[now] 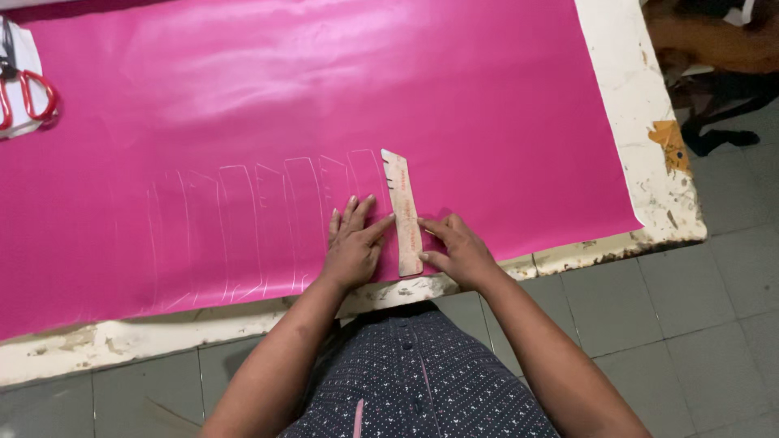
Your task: The person uses a wooden ruler and a pencil to draw straight lines on a large sheet of pink fabric laid on a table. They repeatedly position the ruler and draw lines, occasionally adjusting the ruler and fabric. A notebook and scissors are visible nearby but not used during the clip.
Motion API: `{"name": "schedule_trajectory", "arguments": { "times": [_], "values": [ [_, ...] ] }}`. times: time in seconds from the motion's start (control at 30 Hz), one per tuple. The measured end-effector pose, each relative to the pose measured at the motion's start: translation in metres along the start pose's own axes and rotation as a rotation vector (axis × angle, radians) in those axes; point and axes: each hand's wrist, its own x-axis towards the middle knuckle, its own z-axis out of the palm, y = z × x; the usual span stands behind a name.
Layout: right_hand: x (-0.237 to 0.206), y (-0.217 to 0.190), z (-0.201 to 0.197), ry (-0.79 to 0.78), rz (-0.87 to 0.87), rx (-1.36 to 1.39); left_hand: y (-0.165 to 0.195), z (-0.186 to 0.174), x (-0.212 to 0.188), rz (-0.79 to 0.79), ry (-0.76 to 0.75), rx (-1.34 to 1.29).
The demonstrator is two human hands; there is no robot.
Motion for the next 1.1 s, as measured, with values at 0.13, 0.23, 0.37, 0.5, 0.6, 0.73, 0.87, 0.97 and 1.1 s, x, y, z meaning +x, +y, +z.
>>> {"name": "schedule_trajectory", "arguments": {
  "times": [0.13, 0.23, 0.37, 0.5, 0.6, 0.73, 0.87, 0.97, 1.1],
  "values": [
    [0.002, 0.003, 0.003, -0.005, -0.003, -0.023, 0.002, -0.005, -0.001, 0.012, 0.011, 0.018],
    [0.003, 0.002, 0.004, -0.011, 0.005, -0.029, 0.007, -0.012, -0.004, 0.009, -0.013, 0.011],
    [0.003, 0.0, 0.004, -0.02, 0.022, -0.023, 0.016, -0.019, -0.004, -0.023, -0.034, 0.044],
    [0.0, -0.001, 0.003, 0.014, -0.011, -0.007, 0.016, -0.017, -0.005, -0.03, -0.026, 0.045],
    [0.001, -0.001, 0.003, 0.013, -0.005, -0.013, 0.008, -0.01, -0.006, -0.014, -0.013, 0.035],
    [0.0, 0.0, 0.004, 0.037, -0.032, -0.011, -0.001, 0.0, -0.004, 0.065, 0.069, 0.083],
    [0.001, 0.001, 0.005, 0.023, -0.017, -0.027, 0.001, -0.005, -0.004, 0.04, -0.019, 0.073],
    [0.002, 0.003, 0.007, 0.015, -0.001, -0.033, 0.009, -0.014, -0.006, -0.048, -0.144, 0.088],
    [0.002, 0.005, 0.009, 0.038, -0.039, -0.046, 0.016, -0.021, -0.006, -0.018, -0.116, 0.115]
  ]
}}
